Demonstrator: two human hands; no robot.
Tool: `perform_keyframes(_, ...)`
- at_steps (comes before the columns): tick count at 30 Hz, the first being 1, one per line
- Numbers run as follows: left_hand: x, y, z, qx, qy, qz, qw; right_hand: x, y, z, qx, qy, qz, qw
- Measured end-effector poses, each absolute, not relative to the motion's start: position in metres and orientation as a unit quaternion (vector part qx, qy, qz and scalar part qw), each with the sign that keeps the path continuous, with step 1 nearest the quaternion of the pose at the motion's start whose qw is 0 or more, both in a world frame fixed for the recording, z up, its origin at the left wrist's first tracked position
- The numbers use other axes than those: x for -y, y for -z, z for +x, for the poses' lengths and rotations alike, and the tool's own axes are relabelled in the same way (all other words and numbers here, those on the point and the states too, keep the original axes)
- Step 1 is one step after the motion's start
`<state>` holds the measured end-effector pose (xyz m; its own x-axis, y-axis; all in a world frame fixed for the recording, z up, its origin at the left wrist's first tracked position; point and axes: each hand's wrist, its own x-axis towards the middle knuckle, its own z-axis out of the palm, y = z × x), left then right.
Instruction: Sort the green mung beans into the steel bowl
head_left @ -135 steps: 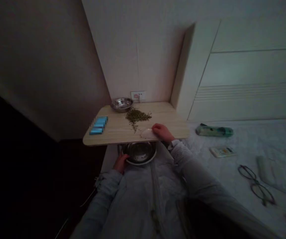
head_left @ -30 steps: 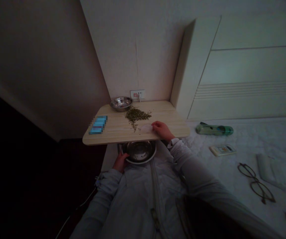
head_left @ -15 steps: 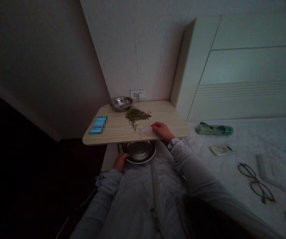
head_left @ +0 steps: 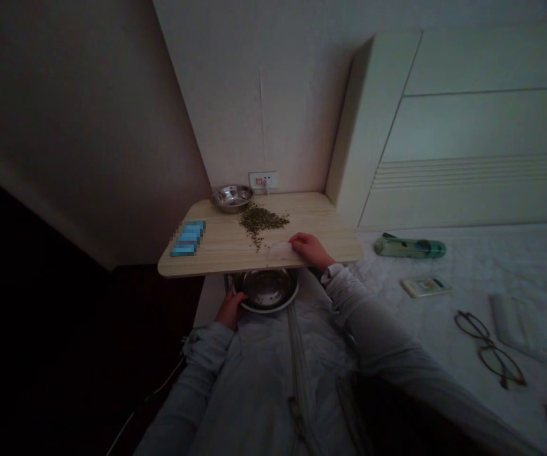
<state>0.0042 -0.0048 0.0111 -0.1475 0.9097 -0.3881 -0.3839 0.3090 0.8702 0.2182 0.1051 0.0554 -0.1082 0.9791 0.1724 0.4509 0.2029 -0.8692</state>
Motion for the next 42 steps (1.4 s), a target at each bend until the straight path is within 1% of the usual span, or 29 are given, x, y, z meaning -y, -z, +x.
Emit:
perform_keyframes(6, 0.0028, -0.0071, 0.0038, -0.514, -0.545, 0.240, 0.617, -0.1044, -0.0567, 0.2182, 0.695, -0.332, -0.522, 0.366)
perform_keyframes(10, 0.0033, -0.0077, 0.0032, -0.529, -0.535, 0.239, 0.613, -0.1040, -0.0578, 0.2177, 0.695, -0.333, -0.529, 0.356)
perform_keyframes(22, 0.0029, -0.0061, 0.0033, -0.528, -0.538, 0.241, 0.612, -0.1045, -0.0556, 0.2194, 0.708, -0.328, -0.511, 0.362)
perform_keyframes(31, 0.0037, -0.0092, 0.0038, -0.534, -0.535, 0.243, 0.608, -0.1045, -0.0569, 0.2187, 0.708, -0.317, -0.524, 0.352)
perform_keyframes(42, 0.0050, -0.0102, 0.0040, -0.541, -0.529, 0.240, 0.608, -0.1039, -0.0576, 0.2189, 0.704, -0.327, -0.519, 0.358)
